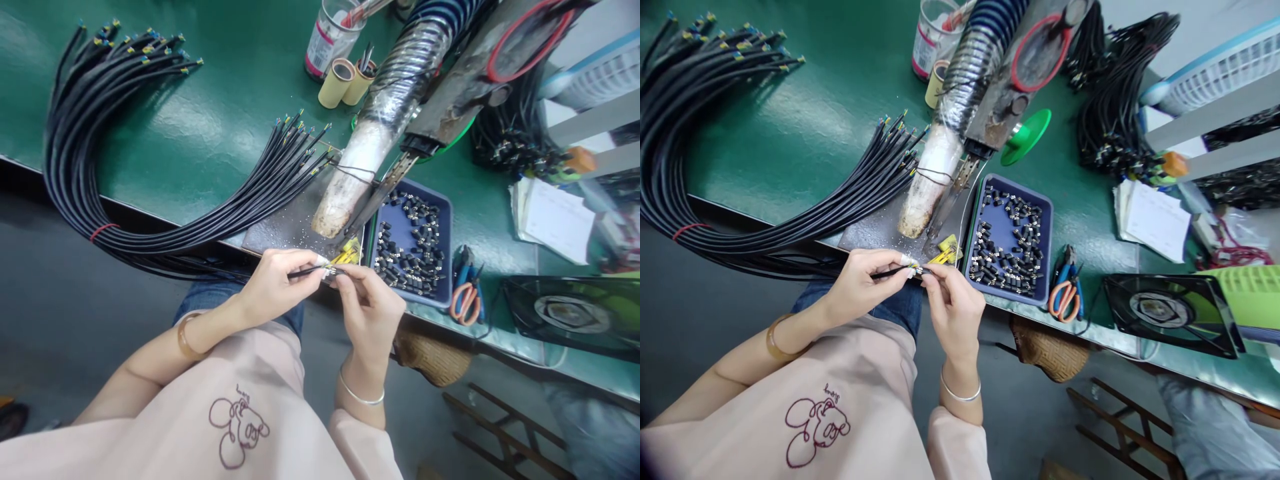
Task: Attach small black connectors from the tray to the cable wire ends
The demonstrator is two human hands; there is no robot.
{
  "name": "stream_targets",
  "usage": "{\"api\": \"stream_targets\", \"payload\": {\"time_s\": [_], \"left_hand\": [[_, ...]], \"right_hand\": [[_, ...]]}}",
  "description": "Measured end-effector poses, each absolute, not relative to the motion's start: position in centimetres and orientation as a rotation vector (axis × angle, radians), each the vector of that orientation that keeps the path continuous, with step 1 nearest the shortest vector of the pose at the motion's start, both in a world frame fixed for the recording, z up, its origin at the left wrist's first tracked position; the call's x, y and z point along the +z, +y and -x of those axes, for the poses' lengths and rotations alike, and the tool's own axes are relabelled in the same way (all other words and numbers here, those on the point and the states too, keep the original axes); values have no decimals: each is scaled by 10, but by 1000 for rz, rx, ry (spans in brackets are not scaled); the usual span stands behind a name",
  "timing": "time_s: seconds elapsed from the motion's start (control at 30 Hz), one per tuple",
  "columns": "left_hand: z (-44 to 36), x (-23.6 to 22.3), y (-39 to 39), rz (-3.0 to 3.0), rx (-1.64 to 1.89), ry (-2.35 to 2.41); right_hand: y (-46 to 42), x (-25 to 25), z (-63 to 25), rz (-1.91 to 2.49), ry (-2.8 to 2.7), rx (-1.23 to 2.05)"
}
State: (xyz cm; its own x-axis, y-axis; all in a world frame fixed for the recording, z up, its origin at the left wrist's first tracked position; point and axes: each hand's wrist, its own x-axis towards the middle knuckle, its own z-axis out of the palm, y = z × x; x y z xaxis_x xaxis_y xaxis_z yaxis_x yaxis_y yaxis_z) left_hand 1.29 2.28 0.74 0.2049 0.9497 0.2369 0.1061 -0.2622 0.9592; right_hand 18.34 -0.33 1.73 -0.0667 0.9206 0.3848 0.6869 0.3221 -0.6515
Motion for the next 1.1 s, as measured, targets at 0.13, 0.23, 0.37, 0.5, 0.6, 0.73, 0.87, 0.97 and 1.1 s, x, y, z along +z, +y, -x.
{"api": "stream_targets", "payload": {"time_s": [0.13,0.23,0.37,0.5,0.6,0.73,0.87,0.97,1.1], "left_hand": [[-14,7,23,-1559,1164,1047],[-15,5,22,-1471,1120,1016],[-14,4,22,-1366,1069,997],[-15,4,24,-1276,1052,942],[-16,5,27,-1197,1034,912],[-18,5,30,-1165,1059,993],[-20,4,31,-1174,1085,1008],[-21,5,31,-1159,1100,1018],[-23,7,33,-1142,1101,1023]], "right_hand": [[-3,17,-183,1431,-1831,341],[-3,17,-182,1414,-1853,307],[-3,17,-184,1380,-1901,244],[-4,16,-189,1351,-1991,120],[-4,16,-191,1409,-1901,117],[-3,18,-187,1220,-1412,-30],[-4,17,-180,1190,-1306,-40],[-6,11,-178,1283,-1472,25],[-1,5,-176,1247,-1738,-31]]}}
